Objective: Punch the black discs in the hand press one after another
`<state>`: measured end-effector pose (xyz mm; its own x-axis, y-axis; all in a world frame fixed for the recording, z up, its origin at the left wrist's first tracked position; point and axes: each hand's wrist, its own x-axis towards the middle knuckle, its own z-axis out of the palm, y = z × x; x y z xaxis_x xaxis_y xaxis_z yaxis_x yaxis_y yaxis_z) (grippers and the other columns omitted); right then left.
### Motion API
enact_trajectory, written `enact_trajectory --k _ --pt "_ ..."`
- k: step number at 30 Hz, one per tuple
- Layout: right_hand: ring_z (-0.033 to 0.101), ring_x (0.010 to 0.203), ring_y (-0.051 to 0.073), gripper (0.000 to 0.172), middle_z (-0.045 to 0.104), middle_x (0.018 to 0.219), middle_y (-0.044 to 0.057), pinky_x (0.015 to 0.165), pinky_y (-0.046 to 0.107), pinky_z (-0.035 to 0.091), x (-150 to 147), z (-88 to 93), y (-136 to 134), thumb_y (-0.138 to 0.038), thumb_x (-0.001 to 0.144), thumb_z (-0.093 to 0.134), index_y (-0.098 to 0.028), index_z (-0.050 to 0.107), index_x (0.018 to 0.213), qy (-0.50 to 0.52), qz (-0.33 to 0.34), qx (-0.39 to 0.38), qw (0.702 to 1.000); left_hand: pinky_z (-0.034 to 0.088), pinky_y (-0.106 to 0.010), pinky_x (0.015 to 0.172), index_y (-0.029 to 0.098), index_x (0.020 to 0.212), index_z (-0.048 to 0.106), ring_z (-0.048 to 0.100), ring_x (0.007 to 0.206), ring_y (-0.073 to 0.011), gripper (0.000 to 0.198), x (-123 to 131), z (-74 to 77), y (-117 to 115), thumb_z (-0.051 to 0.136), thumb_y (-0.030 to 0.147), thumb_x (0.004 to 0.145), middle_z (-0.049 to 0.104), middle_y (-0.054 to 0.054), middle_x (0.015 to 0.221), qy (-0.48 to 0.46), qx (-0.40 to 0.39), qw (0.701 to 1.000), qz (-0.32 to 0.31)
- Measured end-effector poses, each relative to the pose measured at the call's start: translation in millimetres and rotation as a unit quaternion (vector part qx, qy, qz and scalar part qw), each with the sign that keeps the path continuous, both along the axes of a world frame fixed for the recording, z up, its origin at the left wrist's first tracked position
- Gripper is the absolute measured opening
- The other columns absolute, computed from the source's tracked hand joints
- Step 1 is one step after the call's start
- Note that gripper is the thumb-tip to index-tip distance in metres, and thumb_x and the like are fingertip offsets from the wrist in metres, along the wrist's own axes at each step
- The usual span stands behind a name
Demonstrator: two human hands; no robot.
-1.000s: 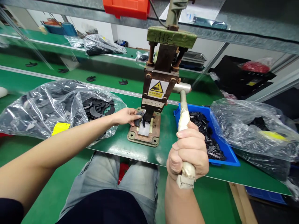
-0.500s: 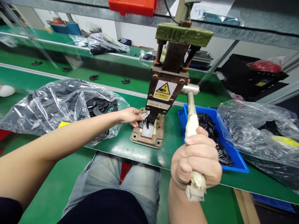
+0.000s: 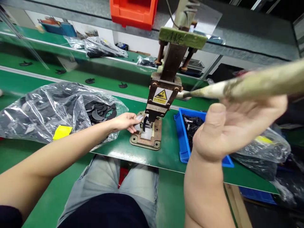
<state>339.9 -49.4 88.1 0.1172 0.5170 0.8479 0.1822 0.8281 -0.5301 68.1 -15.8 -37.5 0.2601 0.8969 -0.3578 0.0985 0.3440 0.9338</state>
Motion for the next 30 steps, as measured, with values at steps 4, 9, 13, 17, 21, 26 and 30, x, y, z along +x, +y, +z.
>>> enact_trajectory --k 4,9,13,17,21,26,30 --pt "0.072 0.099 0.014 0.028 0.070 0.104 0.003 0.095 0.031 0.058 -15 -65.0 -10 -0.019 0.087 0.073 -0.022 0.068 0.115 -0.011 -0.010 -0.080 0.997 0.060 -0.023 0.052 0.018 0.081 0.052 0.075 0.059 -0.0185 0.047 -18 26.8 -39 0.084 0.052 0.083 0.072 -0.004 0.063 -0.018 0.033 0.999 -0.011" --pt "0.075 0.084 0.017 0.027 0.077 0.099 0.006 0.075 0.031 0.064 -62 -148.5 -41 -0.028 0.086 0.076 -0.023 0.071 0.112 -0.115 0.119 -0.240 0.957 0.059 -0.024 0.051 0.019 0.080 0.052 0.074 0.056 -0.0174 0.047 -19 40.1 -80 0.081 0.057 0.083 0.072 -0.003 0.063 -0.017 0.061 0.997 -0.034" --pt "0.071 0.079 0.016 0.015 0.074 0.092 0.004 0.071 0.030 0.061 -86 -167.6 -56 -0.035 0.090 0.072 -0.022 0.069 0.098 -0.093 0.124 -0.265 0.952 0.059 -0.024 0.050 0.020 0.080 0.054 0.073 0.055 -0.0178 0.045 -12 38.3 -97 0.080 0.056 0.084 0.070 -0.002 0.060 0.001 0.074 0.996 -0.041" --pt "0.068 0.080 0.016 0.012 0.072 0.090 0.003 0.074 0.032 0.058 -90 -170.1 -64 -0.033 0.090 0.071 -0.022 0.066 0.090 -0.081 0.103 -0.255 0.958 0.056 -0.022 0.046 0.020 0.079 0.055 0.072 0.052 -0.0179 0.043 -10 41.3 -103 0.079 0.056 0.084 0.067 0.000 0.056 0.010 0.071 0.996 -0.058" --pt "0.066 0.079 0.015 0.008 0.070 0.088 0.001 0.075 0.031 0.056 -87 -168.5 -70 -0.030 0.094 0.066 -0.023 0.065 0.090 -0.112 0.102 -0.239 0.959 0.052 -0.021 0.042 0.021 0.077 0.052 0.070 0.049 -0.0182 0.047 -10 42.7 -100 0.079 0.059 0.082 0.064 0.001 0.052 0.014 0.041 0.996 -0.077" --pt "0.067 0.086 0.017 0.012 0.073 0.095 0.004 0.082 0.034 0.055 -74 -157.6 -70 -0.028 0.095 0.062 -0.023 0.068 0.104 -0.202 0.091 -0.203 0.954 0.051 -0.023 0.046 0.021 0.078 0.051 0.070 0.053 -0.0181 0.049 -15 34.0 -94 0.077 0.063 0.083 0.064 0.001 0.056 0.054 0.041 0.994 -0.081" --pt "0.065 0.086 0.018 0.009 0.072 0.093 0.005 0.082 0.035 0.053 -66 -151.4 -69 -0.027 0.096 0.061 -0.022 0.068 0.100 -0.258 0.073 -0.164 0.949 0.051 -0.027 0.058 0.021 0.098 0.060 0.066 0.064 -0.0155 0.039 -18 32.2 -103 0.072 0.057 0.089 0.069 -0.001 0.080 0.167 0.203 0.965 0.006"
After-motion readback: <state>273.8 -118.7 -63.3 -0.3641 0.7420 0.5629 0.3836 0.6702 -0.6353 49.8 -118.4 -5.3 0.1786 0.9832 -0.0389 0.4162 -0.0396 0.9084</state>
